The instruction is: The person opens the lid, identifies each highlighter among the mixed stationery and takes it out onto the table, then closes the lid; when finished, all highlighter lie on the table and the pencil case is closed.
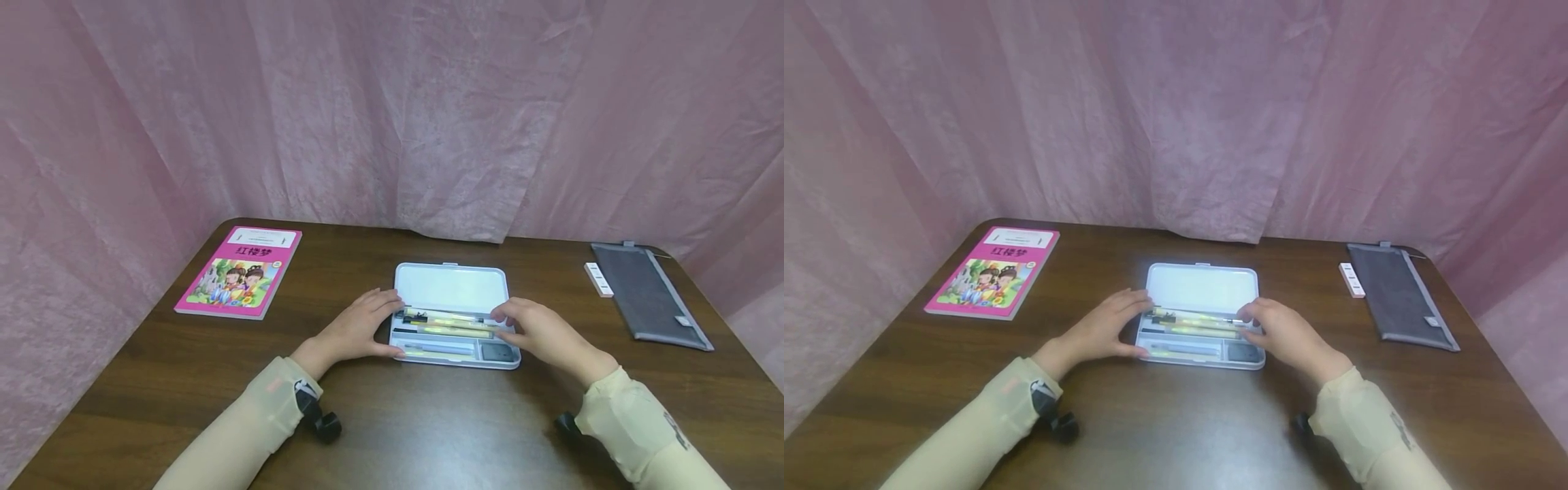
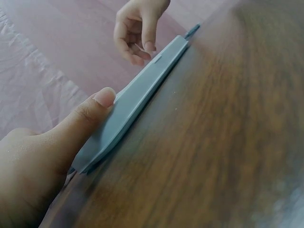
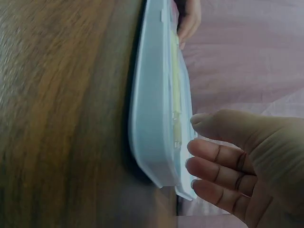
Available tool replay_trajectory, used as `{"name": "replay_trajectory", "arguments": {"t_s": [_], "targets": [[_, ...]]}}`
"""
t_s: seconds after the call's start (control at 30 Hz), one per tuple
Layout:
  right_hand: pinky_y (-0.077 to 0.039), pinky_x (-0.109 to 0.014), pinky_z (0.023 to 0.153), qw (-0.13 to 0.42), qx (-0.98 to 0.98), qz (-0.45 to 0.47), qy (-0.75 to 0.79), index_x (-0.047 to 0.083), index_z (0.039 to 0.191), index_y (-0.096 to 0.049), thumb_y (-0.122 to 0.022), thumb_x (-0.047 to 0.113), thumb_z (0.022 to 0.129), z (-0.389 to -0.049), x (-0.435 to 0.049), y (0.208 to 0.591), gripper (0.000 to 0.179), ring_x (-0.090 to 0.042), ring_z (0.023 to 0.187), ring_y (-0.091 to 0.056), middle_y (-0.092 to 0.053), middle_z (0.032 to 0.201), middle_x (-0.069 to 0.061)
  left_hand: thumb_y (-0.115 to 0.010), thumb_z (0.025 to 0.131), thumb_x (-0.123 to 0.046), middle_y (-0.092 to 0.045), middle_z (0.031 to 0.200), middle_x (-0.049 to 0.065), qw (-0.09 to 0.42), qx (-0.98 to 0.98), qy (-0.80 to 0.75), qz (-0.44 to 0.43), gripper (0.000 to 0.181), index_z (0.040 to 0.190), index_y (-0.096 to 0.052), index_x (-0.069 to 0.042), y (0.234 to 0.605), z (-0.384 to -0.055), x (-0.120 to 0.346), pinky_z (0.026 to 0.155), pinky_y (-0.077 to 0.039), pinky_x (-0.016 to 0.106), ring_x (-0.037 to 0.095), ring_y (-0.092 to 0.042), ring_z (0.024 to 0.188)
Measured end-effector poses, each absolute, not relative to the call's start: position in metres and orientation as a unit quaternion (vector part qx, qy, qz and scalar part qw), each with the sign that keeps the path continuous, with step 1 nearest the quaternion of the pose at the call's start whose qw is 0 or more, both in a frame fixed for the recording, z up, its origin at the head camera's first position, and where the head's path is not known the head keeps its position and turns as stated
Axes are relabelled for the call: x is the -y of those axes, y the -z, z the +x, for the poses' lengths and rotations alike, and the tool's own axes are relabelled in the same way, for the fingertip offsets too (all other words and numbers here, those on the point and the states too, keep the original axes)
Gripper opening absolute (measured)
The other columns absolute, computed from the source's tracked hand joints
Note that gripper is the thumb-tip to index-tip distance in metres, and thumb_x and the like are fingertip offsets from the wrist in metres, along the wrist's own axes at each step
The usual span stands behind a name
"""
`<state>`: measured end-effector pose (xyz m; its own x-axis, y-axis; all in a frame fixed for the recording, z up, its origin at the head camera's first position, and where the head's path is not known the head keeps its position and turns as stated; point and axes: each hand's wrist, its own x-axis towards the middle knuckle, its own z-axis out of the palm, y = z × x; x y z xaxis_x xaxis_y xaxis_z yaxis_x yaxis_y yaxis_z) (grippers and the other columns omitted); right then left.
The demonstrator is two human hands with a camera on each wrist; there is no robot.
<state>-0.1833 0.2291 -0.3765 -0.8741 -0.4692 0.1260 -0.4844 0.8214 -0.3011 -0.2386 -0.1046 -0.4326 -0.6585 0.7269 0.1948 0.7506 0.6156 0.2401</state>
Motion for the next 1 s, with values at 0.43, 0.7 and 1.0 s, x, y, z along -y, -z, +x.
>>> {"name": "replay_trajectory", "arguments": {"t_s": [0.43,0.7,1.0], "targets": [[-0.056,-0.039,0.079,-0.013,0.960,0.231,-0.155,0.008,0.106,-0.069,-0.072,0.009,0.083,-0.1902,-0.2275,0.3845,0.023,-0.015,0.086,-0.064,-0.070,0.097,-0.003,-0.069,0.074,-0.065,-0.046,0.147,0.006,0.040,0.897,0.156,-0.412,0.086,0.139,-0.048,-0.012,0.4316,-0.2374,0.1048,0.122,-0.021,0.040,0.020,-0.036,0.142],[-0.057,-0.040,0.081,-0.019,0.962,0.227,-0.148,0.008,0.105,-0.070,-0.073,0.010,0.083,-0.1915,-0.2254,0.3865,0.022,-0.013,0.083,-0.062,-0.069,0.094,-0.002,-0.069,0.074,-0.066,-0.047,0.146,0.005,0.045,0.896,0.156,-0.413,0.087,0.139,-0.049,-0.012,0.4334,-0.2376,0.1044,0.122,-0.022,0.040,0.020,-0.037,0.141],[-0.057,-0.041,0.083,-0.003,0.961,0.235,-0.146,0.009,0.104,-0.071,-0.071,0.013,0.085,-0.1921,-0.2270,0.3853,0.019,-0.015,0.087,-0.063,-0.070,0.096,-0.002,-0.070,0.074,-0.065,-0.047,0.146,0.006,0.048,0.895,0.156,-0.414,0.087,0.139,-0.048,-0.011,0.4323,-0.2373,0.1046,0.122,-0.023,0.040,0.021,-0.038,0.141]]}}
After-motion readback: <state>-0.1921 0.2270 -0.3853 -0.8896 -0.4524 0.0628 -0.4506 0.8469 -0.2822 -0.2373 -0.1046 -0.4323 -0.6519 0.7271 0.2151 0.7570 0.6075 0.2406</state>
